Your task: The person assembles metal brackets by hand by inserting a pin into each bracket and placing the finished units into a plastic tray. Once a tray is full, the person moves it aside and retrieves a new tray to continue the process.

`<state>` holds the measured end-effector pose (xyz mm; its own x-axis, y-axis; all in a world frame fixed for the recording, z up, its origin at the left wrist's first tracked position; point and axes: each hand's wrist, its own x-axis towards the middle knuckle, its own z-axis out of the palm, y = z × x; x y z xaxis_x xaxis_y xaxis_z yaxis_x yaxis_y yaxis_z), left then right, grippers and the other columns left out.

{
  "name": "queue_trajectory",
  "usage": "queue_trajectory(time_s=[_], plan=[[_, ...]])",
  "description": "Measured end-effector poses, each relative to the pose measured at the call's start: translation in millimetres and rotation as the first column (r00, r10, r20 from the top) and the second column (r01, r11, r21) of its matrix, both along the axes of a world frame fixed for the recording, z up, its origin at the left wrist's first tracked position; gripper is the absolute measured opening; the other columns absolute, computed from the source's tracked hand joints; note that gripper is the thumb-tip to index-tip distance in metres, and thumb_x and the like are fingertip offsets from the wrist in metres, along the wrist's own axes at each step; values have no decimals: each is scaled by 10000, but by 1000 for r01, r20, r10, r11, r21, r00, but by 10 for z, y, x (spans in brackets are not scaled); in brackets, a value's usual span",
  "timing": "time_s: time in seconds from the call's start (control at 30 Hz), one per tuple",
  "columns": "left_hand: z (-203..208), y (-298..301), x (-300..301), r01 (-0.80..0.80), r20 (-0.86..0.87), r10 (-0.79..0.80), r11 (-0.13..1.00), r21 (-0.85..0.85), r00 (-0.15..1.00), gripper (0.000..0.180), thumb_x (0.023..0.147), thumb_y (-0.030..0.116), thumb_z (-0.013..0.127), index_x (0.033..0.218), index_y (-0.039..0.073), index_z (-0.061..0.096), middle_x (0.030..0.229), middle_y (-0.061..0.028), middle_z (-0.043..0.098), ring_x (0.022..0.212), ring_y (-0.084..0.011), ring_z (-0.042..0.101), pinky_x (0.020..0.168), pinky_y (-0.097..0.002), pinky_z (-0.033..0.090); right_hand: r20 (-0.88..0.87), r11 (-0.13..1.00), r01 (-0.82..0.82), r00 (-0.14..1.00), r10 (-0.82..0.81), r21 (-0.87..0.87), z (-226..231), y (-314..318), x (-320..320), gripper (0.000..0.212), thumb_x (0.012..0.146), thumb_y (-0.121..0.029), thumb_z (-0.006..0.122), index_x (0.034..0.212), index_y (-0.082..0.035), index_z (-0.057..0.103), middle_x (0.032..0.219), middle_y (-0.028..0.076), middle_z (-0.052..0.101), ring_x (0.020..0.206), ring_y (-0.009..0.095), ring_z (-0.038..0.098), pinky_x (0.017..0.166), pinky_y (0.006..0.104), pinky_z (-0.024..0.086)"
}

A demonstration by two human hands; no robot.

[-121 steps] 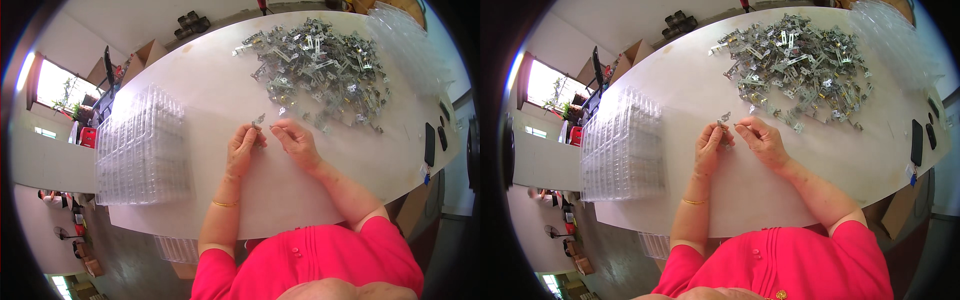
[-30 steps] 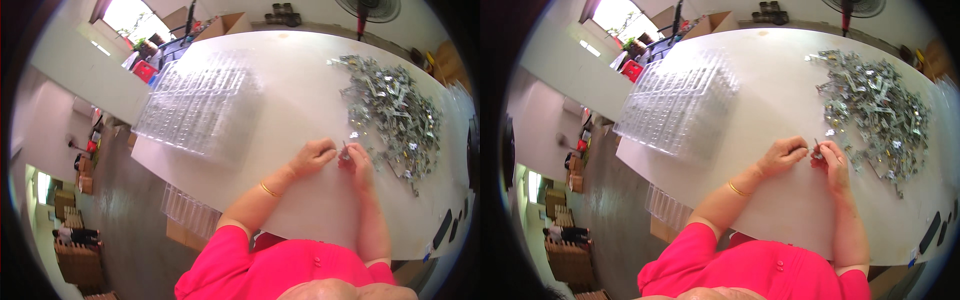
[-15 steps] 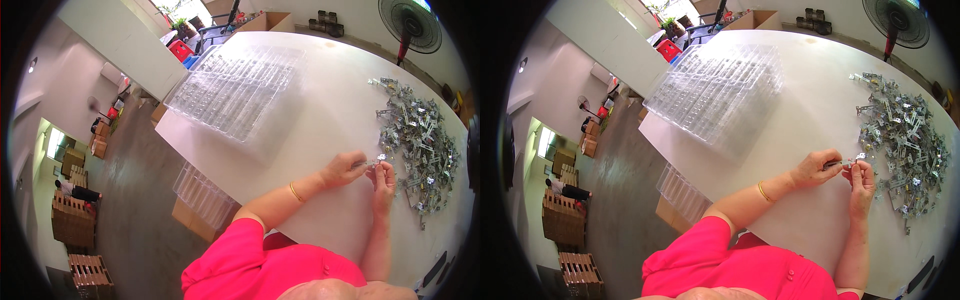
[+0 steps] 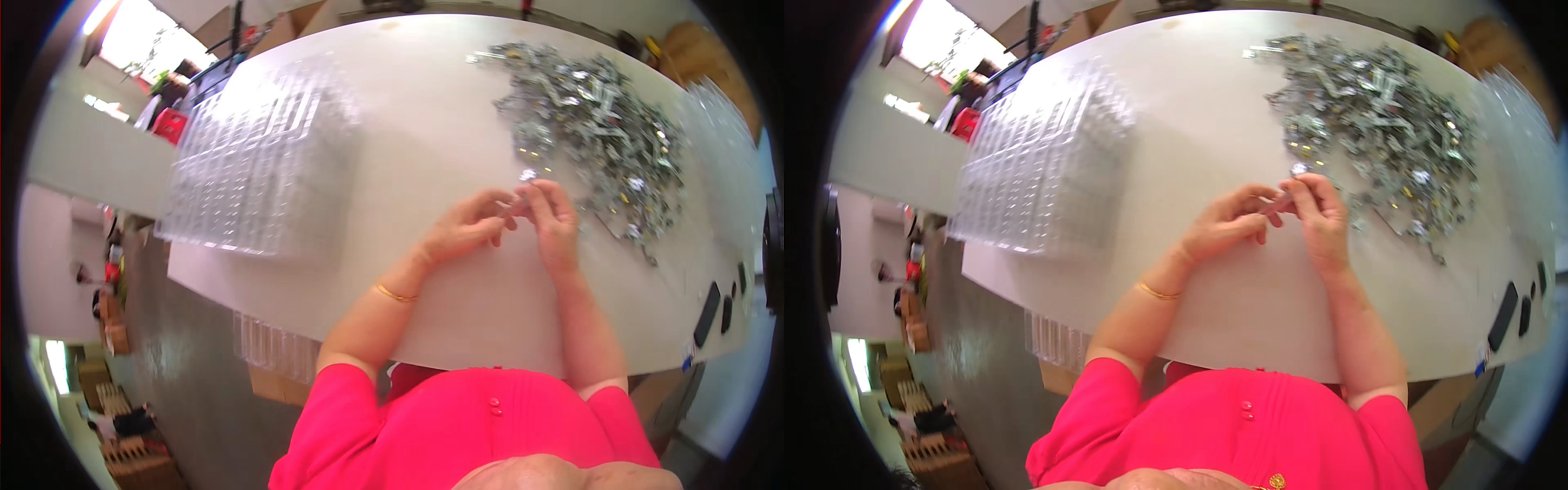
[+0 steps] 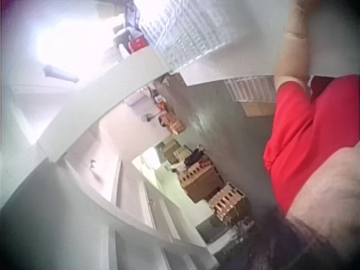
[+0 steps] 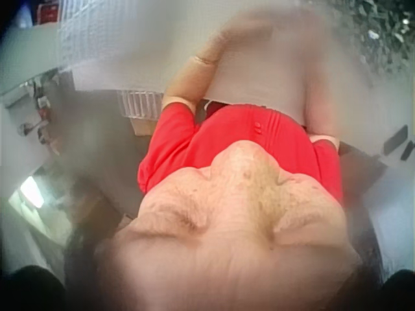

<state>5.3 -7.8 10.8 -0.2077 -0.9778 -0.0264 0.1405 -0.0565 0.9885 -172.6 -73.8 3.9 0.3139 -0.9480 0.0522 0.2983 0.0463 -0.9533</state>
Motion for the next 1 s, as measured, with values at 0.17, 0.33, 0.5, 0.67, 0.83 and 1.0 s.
queue_trajectory(time_s=[0.17, 0.33, 0.5, 0.67, 0.83, 1.0], plan=[[-17, -21, 48, -41, -130, 40, 999, -5, 991, 416, 980, 87, 575, 1378, -3, 491, 1113, -141, 677, 830, -150, 661, 729, -279, 520, -166, 942, 166, 961, -221, -292, 16, 77, 51, 96, 979, -148, 657, 1040, -74, 664, 896, 18, 667, 742, 84, 611, 659, 239, 518], [-21, -32, 45, -147, -149, 140, 989, -33, 979, 436, 980, 96, 610, 1382, -9, 480, 1138, -138, 665, 889, -161, 662, 760, -285, 520, -323, 900, 101, 912, -254, -424, 66, 121, -25, 98, 946, -125, 695, 1015, -62, 666, 759, -20, 598, 654, 62, 523, 572, 242, 431], [-62, -41, 68, -175, -80, 167, 979, -105, 983, 480, 941, 78, 675, 1374, 16, 479, 1171, -110, 640, 938, -161, 654, 795, -285, 522, -375, 784, 37, 863, -338, -620, 181, 206, 40, 71, 905, -41, 686, 972, -59, 673, 800, 88, 650, 665, 216, 613, 595, 325, 480], [-161, -67, 57, -198, -40, 194, 968, -152, 980, 510, 910, 14, 694, 1374, 48, 486, 1140, -62, 611, 973, -132, 621, 835, -272, 515, -450, 703, -88, 822, -349, -705, 199, 196, -4, 92, 888, -33, 679, 972, -69, 668, 842, 118, 672, 729, 298, 653, 618, 368, 503], [-172, -56, 32, -179, 21, 185, 970, -162, 983, 544, 887, -25, 707, 1377, 59, 486, 1112, -24, 586, 999, -95, 584, 868, -256, 506, -482, 615, -181, 796, -367, -768, 146, 182, -14, 102, 863, -31, 679, 954, -70, 660, 858, 117, 677, 759, 324, 660, 631, 402, 514], [-118, -43, -5, -217, 24, 221, 968, -123, 975, 500, 882, -38, 702, 1337, 56, 518, 1093, -12, 573, 993, -83, 581, 858, -238, 506, -462, 594, -191, 816, -346, -781, 95, 140, -6, 75, 873, -66, 682, 930, -66, 633, 824, 127, 664, 726, 335, 652, 617, 415, 504]])
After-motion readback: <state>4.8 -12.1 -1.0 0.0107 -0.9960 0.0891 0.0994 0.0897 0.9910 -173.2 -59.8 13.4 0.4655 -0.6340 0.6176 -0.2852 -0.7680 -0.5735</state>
